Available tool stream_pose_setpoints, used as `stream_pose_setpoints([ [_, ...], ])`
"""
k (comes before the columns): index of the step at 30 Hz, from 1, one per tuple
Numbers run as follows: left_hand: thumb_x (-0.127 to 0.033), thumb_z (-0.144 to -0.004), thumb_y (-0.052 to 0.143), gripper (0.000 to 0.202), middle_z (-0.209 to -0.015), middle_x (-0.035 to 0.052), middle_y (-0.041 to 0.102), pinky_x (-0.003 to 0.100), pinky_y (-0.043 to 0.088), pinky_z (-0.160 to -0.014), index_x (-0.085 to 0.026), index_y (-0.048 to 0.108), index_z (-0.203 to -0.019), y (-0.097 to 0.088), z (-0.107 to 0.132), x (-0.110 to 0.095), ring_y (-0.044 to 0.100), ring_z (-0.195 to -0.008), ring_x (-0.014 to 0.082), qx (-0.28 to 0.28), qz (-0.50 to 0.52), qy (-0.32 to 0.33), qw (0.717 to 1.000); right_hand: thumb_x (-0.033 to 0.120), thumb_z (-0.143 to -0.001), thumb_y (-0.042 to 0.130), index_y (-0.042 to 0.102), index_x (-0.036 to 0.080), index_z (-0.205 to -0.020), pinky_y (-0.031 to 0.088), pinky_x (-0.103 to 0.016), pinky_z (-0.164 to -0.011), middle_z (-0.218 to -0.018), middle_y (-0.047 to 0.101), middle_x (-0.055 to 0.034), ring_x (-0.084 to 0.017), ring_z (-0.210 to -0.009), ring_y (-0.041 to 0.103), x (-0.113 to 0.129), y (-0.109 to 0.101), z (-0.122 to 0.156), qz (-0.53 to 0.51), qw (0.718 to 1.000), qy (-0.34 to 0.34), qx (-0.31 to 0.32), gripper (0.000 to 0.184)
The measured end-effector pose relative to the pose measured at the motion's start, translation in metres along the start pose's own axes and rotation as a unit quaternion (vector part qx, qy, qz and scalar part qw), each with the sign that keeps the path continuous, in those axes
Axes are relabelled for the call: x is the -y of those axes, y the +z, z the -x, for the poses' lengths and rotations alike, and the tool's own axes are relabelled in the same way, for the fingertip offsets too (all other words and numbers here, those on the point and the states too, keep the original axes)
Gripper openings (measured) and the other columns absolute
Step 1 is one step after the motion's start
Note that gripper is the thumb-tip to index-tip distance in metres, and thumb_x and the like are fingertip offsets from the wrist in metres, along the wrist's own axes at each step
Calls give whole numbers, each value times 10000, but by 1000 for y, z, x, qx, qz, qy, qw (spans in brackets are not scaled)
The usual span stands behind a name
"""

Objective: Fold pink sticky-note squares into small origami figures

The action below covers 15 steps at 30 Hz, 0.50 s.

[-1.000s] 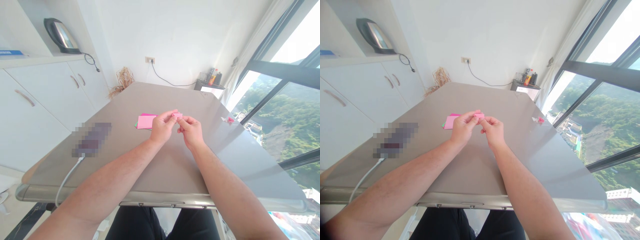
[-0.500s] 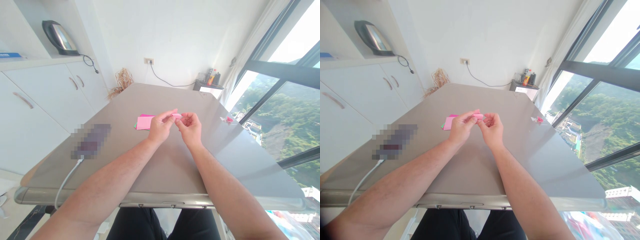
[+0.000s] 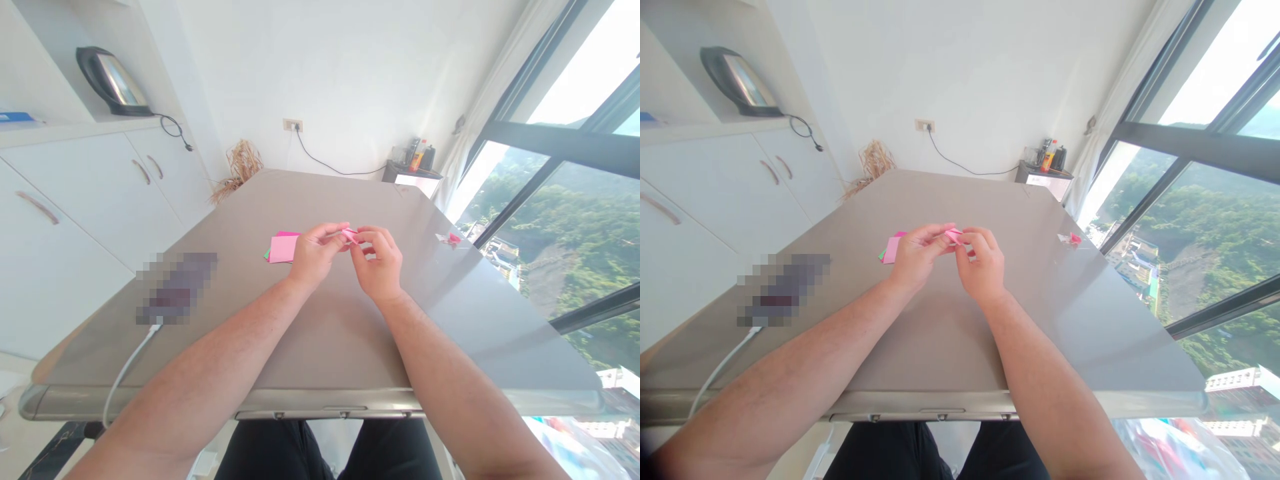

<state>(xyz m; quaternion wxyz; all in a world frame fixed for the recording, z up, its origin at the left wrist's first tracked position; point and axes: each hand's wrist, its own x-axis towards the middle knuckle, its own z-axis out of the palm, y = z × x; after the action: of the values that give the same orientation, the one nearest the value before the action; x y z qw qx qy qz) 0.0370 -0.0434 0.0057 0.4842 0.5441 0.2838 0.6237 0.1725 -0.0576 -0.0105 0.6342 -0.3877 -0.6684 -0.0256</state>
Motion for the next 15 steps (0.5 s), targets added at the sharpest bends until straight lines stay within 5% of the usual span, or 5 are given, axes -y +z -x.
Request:
stream_pose_setpoints([
  [10,-345,-728,845,433,-1072,102,776,506,552,-997,-197,749,-1123,-2,-2,2,723,-1040,272,-24,49,-46,997,133,-876,555,696,262,-946,601,-334,-770,-1040,658,-57,-165,-907,671,-1,-1,-1,13,998,-66,17,203],
  [15,-318,-765,804,351,-1098,95,775,479,555,-998,-208,757,-1095,-4,-2,5,731,-1039,276,-29,-52,-3,998,296,-853,651,661,247,-908,594,-310,-692,-965,663,-38,-169,-879,659,10,-2,-4,-42,994,99,19,75],
])
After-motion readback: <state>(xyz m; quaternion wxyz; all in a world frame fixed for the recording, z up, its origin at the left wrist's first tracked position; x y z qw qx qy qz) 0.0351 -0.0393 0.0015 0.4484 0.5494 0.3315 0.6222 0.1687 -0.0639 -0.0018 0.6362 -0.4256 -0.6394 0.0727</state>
